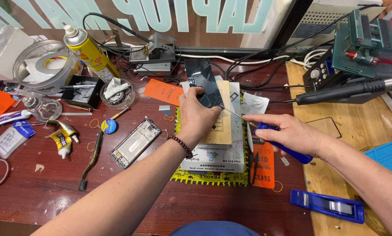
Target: The person aligns a black glass panel over a phone housing set in a wooden alignment mold on the bench, presses it into place, trims the edge with a blue utility knife, and wipes the surface with a tissue while repeatedly repositioning and pressing the panel to seat it.
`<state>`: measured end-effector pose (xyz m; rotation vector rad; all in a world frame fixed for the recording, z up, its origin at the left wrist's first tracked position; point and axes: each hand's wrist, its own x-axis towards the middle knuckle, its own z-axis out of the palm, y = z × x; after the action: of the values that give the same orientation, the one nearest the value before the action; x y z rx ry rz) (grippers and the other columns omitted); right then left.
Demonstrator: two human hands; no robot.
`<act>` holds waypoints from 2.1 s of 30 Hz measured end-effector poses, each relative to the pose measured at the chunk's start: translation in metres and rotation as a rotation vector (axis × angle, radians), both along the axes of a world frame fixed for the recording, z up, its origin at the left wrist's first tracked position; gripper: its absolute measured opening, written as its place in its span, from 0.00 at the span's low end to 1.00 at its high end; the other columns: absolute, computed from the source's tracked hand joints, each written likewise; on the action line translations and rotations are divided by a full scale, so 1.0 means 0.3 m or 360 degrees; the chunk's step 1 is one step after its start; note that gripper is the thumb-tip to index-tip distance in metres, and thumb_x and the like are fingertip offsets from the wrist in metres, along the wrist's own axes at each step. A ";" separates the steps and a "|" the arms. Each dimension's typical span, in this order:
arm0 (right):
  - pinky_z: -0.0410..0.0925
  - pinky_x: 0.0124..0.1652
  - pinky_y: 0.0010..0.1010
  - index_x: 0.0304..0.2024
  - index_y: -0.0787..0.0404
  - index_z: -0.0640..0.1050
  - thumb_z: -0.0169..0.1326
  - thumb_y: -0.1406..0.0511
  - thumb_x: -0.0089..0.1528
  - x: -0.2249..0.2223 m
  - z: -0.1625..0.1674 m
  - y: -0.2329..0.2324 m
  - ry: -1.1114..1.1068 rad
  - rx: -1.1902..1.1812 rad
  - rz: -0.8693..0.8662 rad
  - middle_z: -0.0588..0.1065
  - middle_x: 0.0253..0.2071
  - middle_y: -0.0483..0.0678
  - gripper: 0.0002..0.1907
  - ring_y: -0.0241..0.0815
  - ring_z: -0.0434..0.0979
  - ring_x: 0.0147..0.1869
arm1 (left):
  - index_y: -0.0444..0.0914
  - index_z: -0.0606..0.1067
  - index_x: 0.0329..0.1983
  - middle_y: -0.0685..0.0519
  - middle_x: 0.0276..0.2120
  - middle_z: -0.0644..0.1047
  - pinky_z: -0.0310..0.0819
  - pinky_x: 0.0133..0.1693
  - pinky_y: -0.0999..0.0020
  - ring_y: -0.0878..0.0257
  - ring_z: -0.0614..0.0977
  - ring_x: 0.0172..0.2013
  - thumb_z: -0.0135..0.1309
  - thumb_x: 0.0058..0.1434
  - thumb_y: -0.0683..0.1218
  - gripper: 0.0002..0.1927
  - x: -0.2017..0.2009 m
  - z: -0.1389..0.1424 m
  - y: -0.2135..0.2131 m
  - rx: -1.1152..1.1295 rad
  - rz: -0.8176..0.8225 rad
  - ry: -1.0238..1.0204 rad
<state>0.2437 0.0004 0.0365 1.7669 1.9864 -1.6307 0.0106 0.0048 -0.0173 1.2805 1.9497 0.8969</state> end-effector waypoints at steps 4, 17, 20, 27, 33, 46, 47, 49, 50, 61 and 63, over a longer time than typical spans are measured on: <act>0.70 0.24 0.28 0.68 0.30 0.72 0.53 0.55 0.63 -0.003 0.006 -0.002 -0.0021 -0.0014 -0.0022 0.74 0.25 0.42 0.29 0.32 0.70 0.23 | 0.40 0.69 0.58 0.45 0.54 0.66 0.72 0.56 0.61 0.51 0.76 0.52 0.69 0.45 0.46 0.36 0.000 -0.003 0.000 0.0022 0.0000 0.0014; 0.70 0.24 0.28 0.68 0.31 0.72 0.54 0.56 0.62 -0.002 0.010 -0.001 0.0006 -0.0003 -0.0041 0.73 0.25 0.42 0.29 0.33 0.70 0.23 | 0.38 0.69 0.58 0.43 0.53 0.66 0.72 0.56 0.61 0.49 0.75 0.52 0.68 0.45 0.45 0.36 0.000 -0.017 0.004 0.0084 -0.0003 0.0037; 0.70 0.24 0.28 0.68 0.31 0.72 0.54 0.56 0.63 0.000 0.011 -0.001 -0.0017 -0.0008 -0.0026 0.72 0.24 0.42 0.29 0.32 0.71 0.23 | 0.39 0.68 0.58 0.43 0.53 0.66 0.72 0.56 0.61 0.49 0.76 0.52 0.68 0.45 0.45 0.36 -0.001 -0.015 0.002 0.0058 -0.0003 0.0010; 0.70 0.24 0.28 0.68 0.31 0.72 0.53 0.56 0.63 0.002 0.014 0.003 -0.0018 -0.0070 -0.0060 0.72 0.24 0.42 0.29 0.32 0.71 0.22 | 0.38 0.68 0.58 0.43 0.54 0.66 0.71 0.56 0.61 0.49 0.75 0.52 0.68 0.45 0.45 0.36 0.000 -0.007 0.000 0.0063 -0.0013 0.0016; 0.70 0.24 0.28 0.68 0.32 0.73 0.54 0.57 0.63 0.000 0.007 0.016 0.0013 -0.0017 -0.0009 0.72 0.24 0.41 0.29 0.32 0.70 0.22 | 0.39 0.69 0.58 0.43 0.54 0.67 0.72 0.56 0.61 0.49 0.76 0.52 0.68 0.45 0.45 0.36 -0.002 -0.005 -0.001 0.0035 -0.0005 0.0009; 0.71 0.24 0.29 0.68 0.33 0.73 0.53 0.57 0.63 -0.003 -0.006 0.023 0.0038 -0.0001 -0.0013 0.73 0.24 0.40 0.29 0.32 0.71 0.23 | 0.39 0.69 0.59 0.43 0.54 0.67 0.72 0.56 0.60 0.49 0.76 0.52 0.69 0.45 0.45 0.36 -0.001 -0.017 0.003 0.0051 0.0004 0.0021; 0.70 0.24 0.29 0.68 0.33 0.72 0.53 0.57 0.63 -0.003 -0.005 0.024 0.0068 -0.0013 -0.0025 0.73 0.24 0.40 0.29 0.32 0.70 0.23 | 0.39 0.69 0.59 0.43 0.54 0.67 0.72 0.56 0.61 0.49 0.76 0.52 0.69 0.45 0.45 0.37 -0.001 -0.017 0.003 0.0040 0.0006 0.0020; 0.70 0.24 0.29 0.68 0.33 0.72 0.53 0.56 0.63 -0.004 -0.003 0.023 0.0074 -0.0017 -0.0028 0.73 0.24 0.40 0.29 0.32 0.70 0.23 | 0.39 0.69 0.59 0.43 0.54 0.67 0.72 0.56 0.61 0.49 0.76 0.52 0.69 0.45 0.46 0.37 -0.001 -0.016 0.005 0.0016 0.0008 0.0018; 0.70 0.24 0.29 0.68 0.33 0.73 0.53 0.56 0.63 -0.004 -0.001 0.022 0.0049 -0.0007 -0.0019 0.72 0.24 0.41 0.29 0.32 0.70 0.23 | 0.39 0.69 0.59 0.44 0.54 0.66 0.72 0.56 0.61 0.49 0.76 0.52 0.69 0.45 0.45 0.37 0.001 -0.016 0.005 0.0024 0.0012 0.0014; 0.70 0.24 0.29 0.68 0.31 0.72 0.53 0.56 0.63 0.001 0.018 0.003 -0.0005 -0.0037 -0.0013 0.71 0.22 0.42 0.29 0.33 0.71 0.23 | 0.40 0.68 0.59 0.44 0.54 0.66 0.73 0.55 0.61 0.50 0.76 0.52 0.68 0.45 0.45 0.37 0.001 -0.005 0.004 -0.0011 0.0010 -0.0002; 0.71 0.25 0.29 0.68 0.30 0.72 0.53 0.56 0.63 0.005 0.019 -0.002 -0.0019 -0.0078 -0.0051 0.71 0.23 0.41 0.30 0.33 0.71 0.23 | 0.40 0.68 0.59 0.44 0.54 0.66 0.73 0.54 0.61 0.50 0.76 0.51 0.68 0.45 0.45 0.36 0.001 -0.005 0.003 -0.0004 0.0014 -0.0008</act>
<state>0.2452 -0.0003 0.0422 1.7961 1.9061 -1.6591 0.0110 0.0057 -0.0187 1.2680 1.9534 0.9005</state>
